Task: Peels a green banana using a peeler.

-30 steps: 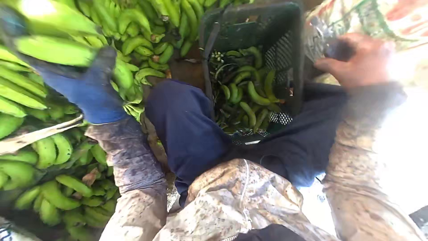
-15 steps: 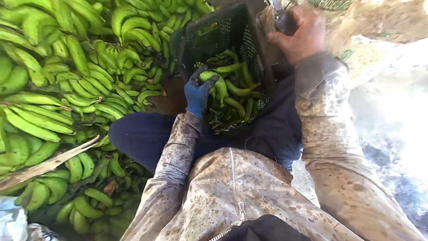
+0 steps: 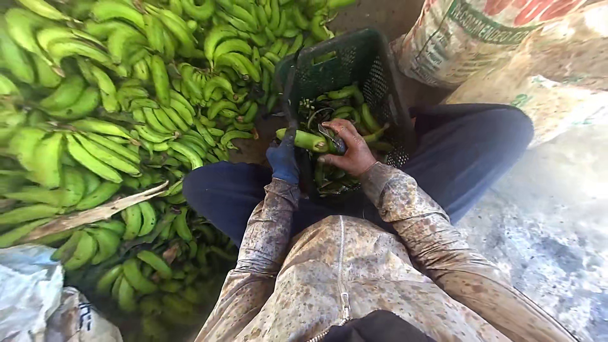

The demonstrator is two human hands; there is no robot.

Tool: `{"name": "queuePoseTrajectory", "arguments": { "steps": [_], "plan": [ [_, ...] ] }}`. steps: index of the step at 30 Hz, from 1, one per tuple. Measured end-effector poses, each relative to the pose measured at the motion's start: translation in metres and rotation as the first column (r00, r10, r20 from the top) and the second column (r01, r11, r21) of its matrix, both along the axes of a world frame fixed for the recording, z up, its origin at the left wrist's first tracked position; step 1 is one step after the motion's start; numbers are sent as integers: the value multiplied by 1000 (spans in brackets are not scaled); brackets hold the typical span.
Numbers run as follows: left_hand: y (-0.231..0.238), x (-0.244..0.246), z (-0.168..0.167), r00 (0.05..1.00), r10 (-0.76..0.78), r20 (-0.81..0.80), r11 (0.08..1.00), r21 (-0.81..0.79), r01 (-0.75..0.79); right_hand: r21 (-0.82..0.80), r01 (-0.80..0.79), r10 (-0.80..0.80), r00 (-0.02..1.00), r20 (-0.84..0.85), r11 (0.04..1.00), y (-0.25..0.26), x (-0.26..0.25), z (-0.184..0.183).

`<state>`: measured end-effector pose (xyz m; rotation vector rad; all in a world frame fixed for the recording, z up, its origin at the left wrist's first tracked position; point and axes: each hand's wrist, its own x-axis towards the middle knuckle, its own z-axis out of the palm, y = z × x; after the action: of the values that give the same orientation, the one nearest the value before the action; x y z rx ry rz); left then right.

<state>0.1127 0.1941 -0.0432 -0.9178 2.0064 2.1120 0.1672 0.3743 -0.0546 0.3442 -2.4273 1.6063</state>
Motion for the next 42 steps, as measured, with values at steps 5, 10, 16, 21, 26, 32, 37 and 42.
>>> {"name": "queuePoseTrajectory", "arguments": {
  "steps": [5, 10, 16, 21, 26, 32, 37, 42],
  "plan": [
    [-19, 16, -14, 947, -118, -297, 953, 233, 191, -539, 209, 30, 915, 402, 816, -32, -1, 4],
    [-33, 23, -26, 944, 32, -328, 969, 241, 51, -40, 239, -129, 652, 747, 970, -46, -6, -12],
    [-47, 15, -46, 975, -14, -220, 1000, -25, 9, 252, -117, -115, 658, 744, 961, -45, 17, -4],
    [-48, 14, -49, 969, -52, -241, 999, -28, 47, 335, -290, -99, 607, 788, 896, -51, 21, -6],
    [-49, 16, -48, 953, -105, -284, 994, -61, 91, 400, -365, -147, 558, 817, 841, -66, 16, 16],
    [-48, 17, -46, 948, -137, -287, 990, -70, 122, 450, -382, -222, 510, 831, 807, -94, -2, 10],
    [-56, 19, -36, 944, -11, -329, 1000, -24, 4, 317, -331, -96, 542, 835, 889, -80, -6, -14],
    [-69, 6, -6, 982, 52, -182, 844, 533, 54, 214, -189, -18, 707, 707, 958, -21, -12, 22]
  ]
}}
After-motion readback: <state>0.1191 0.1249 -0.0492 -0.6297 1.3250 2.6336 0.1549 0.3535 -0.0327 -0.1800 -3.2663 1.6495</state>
